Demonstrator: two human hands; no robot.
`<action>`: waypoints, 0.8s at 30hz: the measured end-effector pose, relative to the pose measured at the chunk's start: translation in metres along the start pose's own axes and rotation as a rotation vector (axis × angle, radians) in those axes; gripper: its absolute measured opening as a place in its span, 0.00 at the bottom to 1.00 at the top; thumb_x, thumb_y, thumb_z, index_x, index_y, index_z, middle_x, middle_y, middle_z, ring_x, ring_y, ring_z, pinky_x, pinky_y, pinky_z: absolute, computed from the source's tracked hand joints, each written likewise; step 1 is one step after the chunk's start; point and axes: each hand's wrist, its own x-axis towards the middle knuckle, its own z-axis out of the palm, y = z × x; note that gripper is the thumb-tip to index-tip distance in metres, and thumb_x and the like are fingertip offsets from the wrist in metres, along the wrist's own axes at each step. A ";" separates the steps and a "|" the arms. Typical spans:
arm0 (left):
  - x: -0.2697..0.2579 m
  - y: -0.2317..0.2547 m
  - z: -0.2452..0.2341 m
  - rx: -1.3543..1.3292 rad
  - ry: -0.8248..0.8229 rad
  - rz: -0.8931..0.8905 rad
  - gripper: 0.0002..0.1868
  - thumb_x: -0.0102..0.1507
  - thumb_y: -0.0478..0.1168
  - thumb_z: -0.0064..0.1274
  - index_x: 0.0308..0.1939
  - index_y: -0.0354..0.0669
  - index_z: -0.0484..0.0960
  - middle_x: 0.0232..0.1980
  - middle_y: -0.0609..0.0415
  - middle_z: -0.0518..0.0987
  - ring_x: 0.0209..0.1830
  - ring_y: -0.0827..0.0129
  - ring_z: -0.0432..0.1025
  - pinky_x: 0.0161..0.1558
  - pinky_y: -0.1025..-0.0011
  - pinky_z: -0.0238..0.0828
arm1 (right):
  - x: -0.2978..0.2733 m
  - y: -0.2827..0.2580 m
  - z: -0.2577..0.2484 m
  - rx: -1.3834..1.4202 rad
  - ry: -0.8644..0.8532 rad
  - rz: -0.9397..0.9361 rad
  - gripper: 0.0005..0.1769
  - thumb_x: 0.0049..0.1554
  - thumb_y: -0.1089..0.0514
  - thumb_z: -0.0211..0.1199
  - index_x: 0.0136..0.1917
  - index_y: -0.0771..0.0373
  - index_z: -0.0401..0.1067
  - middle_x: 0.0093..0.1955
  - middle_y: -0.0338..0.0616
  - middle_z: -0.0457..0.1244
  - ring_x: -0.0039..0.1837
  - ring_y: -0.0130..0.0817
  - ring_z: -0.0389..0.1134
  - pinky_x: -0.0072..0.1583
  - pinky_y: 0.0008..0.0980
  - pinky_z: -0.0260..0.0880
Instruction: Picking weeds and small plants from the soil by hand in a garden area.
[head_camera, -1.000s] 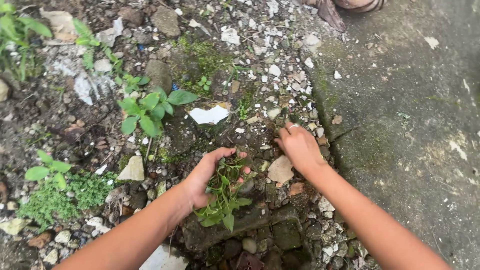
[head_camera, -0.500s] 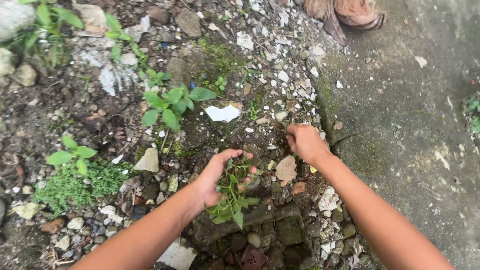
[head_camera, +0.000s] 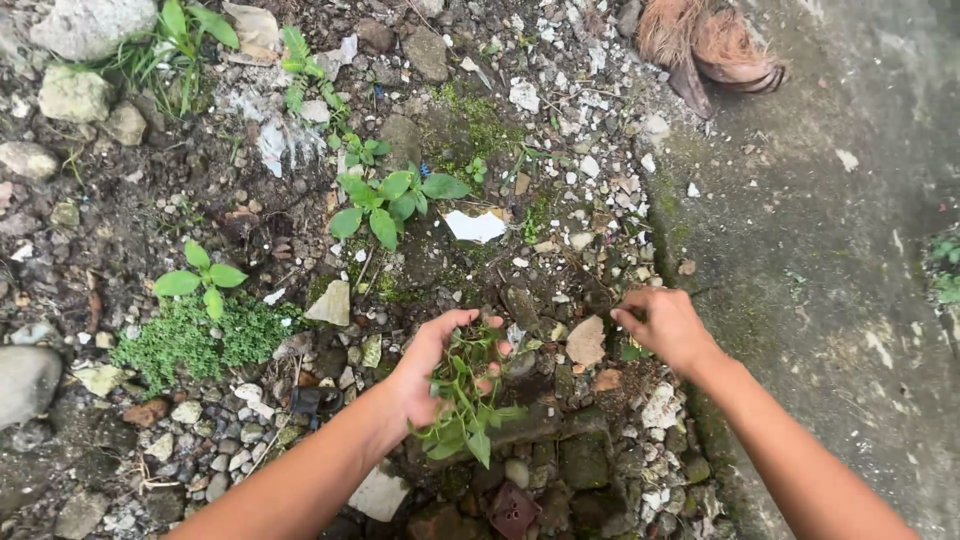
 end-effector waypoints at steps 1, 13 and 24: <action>0.000 -0.002 0.002 -0.001 -0.002 0.003 0.18 0.66 0.52 0.44 0.50 0.47 0.79 0.39 0.48 0.82 0.27 0.66 0.70 0.24 0.72 0.67 | -0.005 -0.011 -0.011 -0.003 0.001 -0.002 0.11 0.59 0.54 0.63 0.44 0.64 0.79 0.39 0.49 0.71 0.35 0.35 0.68 0.43 0.35 0.74; -0.004 0.003 0.006 0.006 0.013 0.023 0.18 0.65 0.53 0.44 0.49 0.47 0.80 0.39 0.49 0.82 0.28 0.65 0.71 0.25 0.70 0.67 | -0.012 -0.063 -0.038 0.290 -0.061 -0.176 0.11 0.59 0.53 0.62 0.46 0.59 0.82 0.38 0.44 0.72 0.35 0.26 0.66 0.39 0.26 0.68; 0.008 0.004 0.001 0.047 0.021 0.071 0.20 0.67 0.56 0.42 0.48 0.48 0.80 0.39 0.50 0.84 0.30 0.65 0.71 0.29 0.68 0.68 | -0.038 -0.141 -0.039 0.759 -0.158 0.014 0.18 0.60 0.46 0.61 0.48 0.63 0.81 0.36 0.42 0.69 0.33 0.29 0.68 0.36 0.30 0.72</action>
